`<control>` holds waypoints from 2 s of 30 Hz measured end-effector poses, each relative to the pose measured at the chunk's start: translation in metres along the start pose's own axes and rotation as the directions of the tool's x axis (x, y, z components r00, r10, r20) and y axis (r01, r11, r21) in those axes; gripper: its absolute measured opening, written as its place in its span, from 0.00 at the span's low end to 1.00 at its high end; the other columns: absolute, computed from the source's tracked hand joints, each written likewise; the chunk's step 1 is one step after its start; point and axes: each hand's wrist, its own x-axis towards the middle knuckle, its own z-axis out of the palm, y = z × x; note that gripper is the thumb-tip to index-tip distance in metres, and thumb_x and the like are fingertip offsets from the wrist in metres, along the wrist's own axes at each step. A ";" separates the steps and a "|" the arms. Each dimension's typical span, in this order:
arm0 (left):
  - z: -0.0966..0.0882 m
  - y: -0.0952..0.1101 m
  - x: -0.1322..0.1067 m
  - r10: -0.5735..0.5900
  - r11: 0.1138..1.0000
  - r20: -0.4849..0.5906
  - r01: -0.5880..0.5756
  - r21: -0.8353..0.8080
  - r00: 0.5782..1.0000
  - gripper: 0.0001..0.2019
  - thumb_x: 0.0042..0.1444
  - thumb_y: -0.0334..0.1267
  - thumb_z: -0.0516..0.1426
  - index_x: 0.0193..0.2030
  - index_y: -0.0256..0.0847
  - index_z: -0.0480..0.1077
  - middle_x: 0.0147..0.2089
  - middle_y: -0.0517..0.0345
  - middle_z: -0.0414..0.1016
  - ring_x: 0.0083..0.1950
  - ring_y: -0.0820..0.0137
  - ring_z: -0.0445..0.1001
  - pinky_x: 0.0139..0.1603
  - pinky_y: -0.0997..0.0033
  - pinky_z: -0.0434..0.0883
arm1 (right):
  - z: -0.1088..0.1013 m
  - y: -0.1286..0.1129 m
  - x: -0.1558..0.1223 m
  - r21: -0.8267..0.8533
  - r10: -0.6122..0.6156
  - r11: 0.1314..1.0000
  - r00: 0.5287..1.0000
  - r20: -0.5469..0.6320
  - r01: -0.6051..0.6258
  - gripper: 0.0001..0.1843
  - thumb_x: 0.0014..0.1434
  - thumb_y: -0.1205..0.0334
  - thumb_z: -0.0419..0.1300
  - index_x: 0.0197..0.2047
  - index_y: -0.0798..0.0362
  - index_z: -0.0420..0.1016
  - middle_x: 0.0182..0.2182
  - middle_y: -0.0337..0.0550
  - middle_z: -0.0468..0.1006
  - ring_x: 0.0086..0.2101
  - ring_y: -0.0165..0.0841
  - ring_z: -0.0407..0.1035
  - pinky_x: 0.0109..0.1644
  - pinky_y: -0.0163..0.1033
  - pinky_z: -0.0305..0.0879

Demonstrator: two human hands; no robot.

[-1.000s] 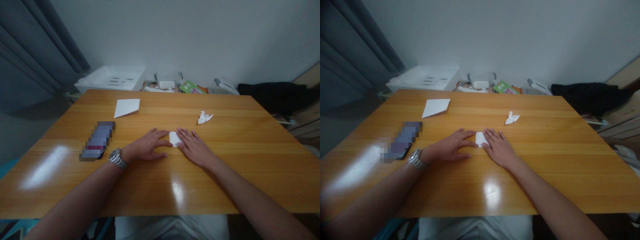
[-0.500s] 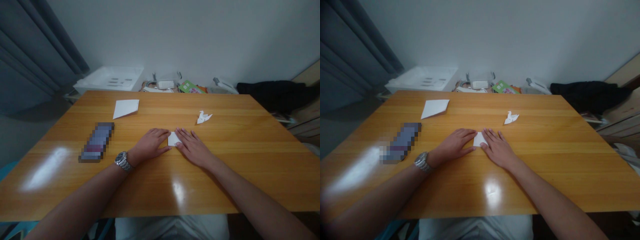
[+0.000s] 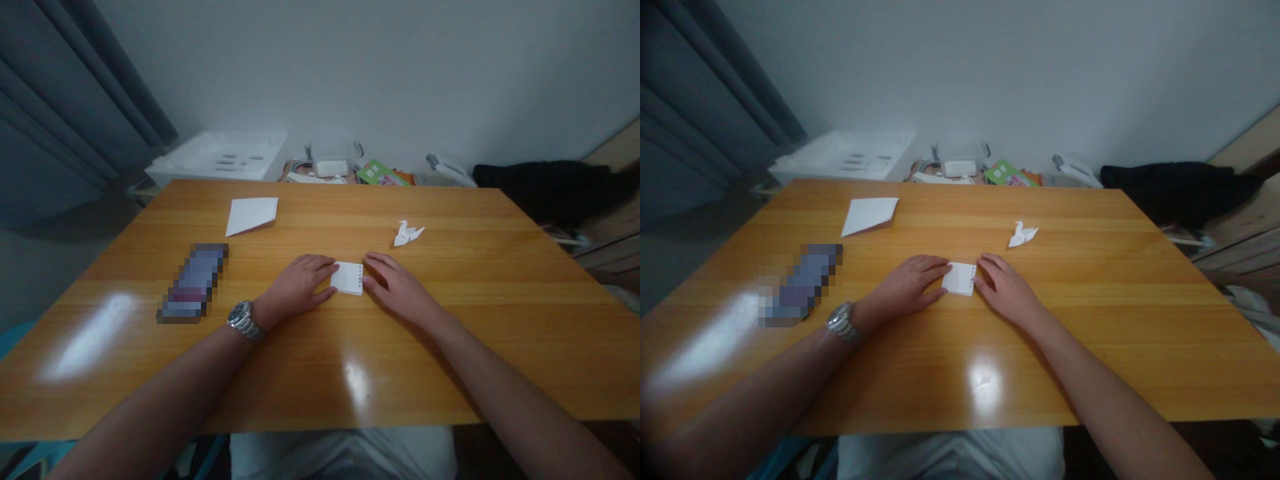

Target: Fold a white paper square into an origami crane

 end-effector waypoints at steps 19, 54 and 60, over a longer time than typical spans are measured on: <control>-0.001 0.001 0.001 0.001 0.998 0.000 -0.001 -0.065 1.000 0.27 0.68 0.45 0.56 0.70 0.39 0.61 0.66 0.45 0.70 0.64 0.56 0.69 0.66 0.53 0.67 | 0.007 0.002 0.006 0.488 0.145 0.867 0.987 -0.063 -0.096 0.12 0.68 0.60 0.57 0.53 0.48 0.74 0.49 0.47 0.82 0.49 0.40 0.77 0.58 0.51 0.71; -0.010 0.014 0.007 -0.064 0.978 -0.148 0.033 -0.206 0.987 0.35 0.67 0.37 0.54 0.77 0.44 0.44 0.68 0.43 0.63 0.68 0.57 0.65 0.69 0.53 0.65 | 0.009 -0.004 0.003 0.335 0.014 0.942 0.999 -0.042 0.001 0.47 0.59 0.64 0.67 0.75 0.41 0.50 0.61 0.49 0.72 0.58 0.42 0.70 0.65 0.55 0.65; -0.011 0.013 0.007 -0.082 0.981 -0.171 0.048 -0.190 0.982 0.38 0.65 0.31 0.55 0.78 0.45 0.43 0.70 0.43 0.58 0.69 0.57 0.63 0.71 0.52 0.64 | 0.013 0.000 0.003 0.338 0.066 0.940 0.996 -0.052 -0.045 0.35 0.57 0.62 0.69 0.65 0.47 0.62 0.57 0.51 0.74 0.55 0.43 0.72 0.62 0.55 0.68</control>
